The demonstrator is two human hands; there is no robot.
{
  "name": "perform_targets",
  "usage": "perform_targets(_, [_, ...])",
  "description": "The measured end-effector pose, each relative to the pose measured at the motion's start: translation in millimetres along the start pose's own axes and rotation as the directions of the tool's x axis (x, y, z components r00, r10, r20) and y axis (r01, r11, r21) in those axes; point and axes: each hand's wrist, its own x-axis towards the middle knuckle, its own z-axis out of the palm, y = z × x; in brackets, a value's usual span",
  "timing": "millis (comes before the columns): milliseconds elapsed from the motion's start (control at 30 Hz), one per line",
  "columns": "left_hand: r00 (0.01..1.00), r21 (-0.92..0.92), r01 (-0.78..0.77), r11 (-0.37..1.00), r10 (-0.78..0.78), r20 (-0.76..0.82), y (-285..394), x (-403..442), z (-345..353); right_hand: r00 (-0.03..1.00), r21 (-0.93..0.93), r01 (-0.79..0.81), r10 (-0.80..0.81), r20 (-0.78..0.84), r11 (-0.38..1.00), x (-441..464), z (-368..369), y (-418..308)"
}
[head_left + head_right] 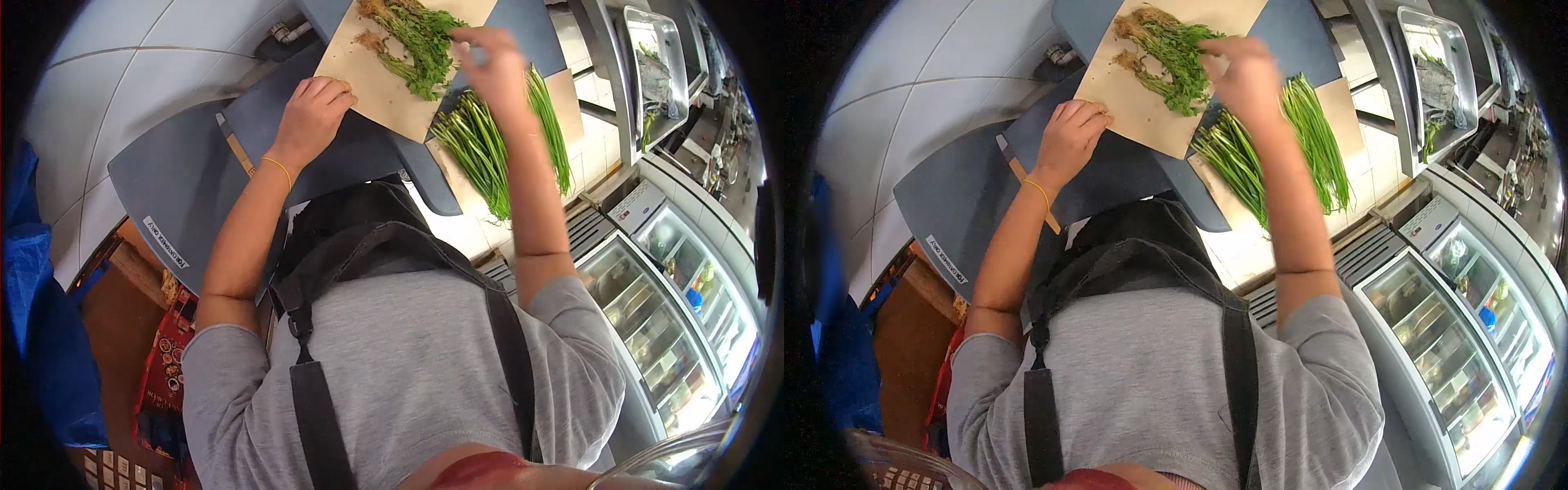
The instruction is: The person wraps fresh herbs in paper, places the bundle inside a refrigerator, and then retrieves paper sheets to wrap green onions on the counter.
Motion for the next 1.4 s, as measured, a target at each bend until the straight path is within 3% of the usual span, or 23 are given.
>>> perform_targets(67, [1.0, 0.002, -0.002, 1.0, 0.002, -0.021, 1, 4, -1, 0.989, -0.02, 0.13, -0.131, -0.071, 0.991, -2, 48, -15])
perform_targets(167, [1.0, 0.011, 0.003, 1.0, -0.003, -0.025, 7, 10, -3, 0.991, -0.165, 0.077, -0.093, -0.092, 0.983, -6, 81, -17])
perform_targets(300, [1.0, 0.032, 0.004, 0.999, -0.005, 0.016, 9, 13, 3, 0.99, -0.112, 0.144, -0.143, 0.014, 0.983, -24, 91, -22])
perform_targets(500, [0.994, 0.163, -0.027, 0.986, 0.008, 0.112, 1, 24, 24, 0.979, -0.031, 0.178, -0.18, -0.094, 0.984, -22, 85, -20])
perform_targets(600, [0.994, 0.181, -0.01, 0.983, -0.011, 0.112, 3, 29, 30, 0.984, -0.132, 0.137, -0.151, -0.1, 0.982, -6, 84, -21])
perform_targets(733, [0.997, 0.177, 0.029, 0.984, -0.041, 0.061, 9, 34, 27, 0.975, -0.104, 0.223, -0.221, 0.037, 0.969, -16, 88, -30])
perform_targets(1000, [0.994, 0.145, 0.054, 0.988, -0.067, 0.088, 2, 27, 30, 0.978, 0.075, 0.205, -0.207, 0.023, 0.976, -47, 75, -44])
perform_targets(1100, [0.993, 0.173, 0.044, 0.984, -0.063, 0.104, 3, 25, 28, 0.993, 0.001, 0.114, -0.114, -0.041, 0.993, -26, 65, -24])
perform_targets(1200, [0.99, 0.125, 0.06, 0.99, -0.075, 0.118, 6, 19, 28, 0.999, -0.058, 0.029, -0.028, 0.015, 0.998, 0, 67, 15])
perform_targets(1400, [0.995, 0.091, 0.056, 0.994, -0.063, 0.073, 11, 5, 26, 0.985, 0.074, 0.159, -0.153, -0.08, 0.985, 24, 73, 57])
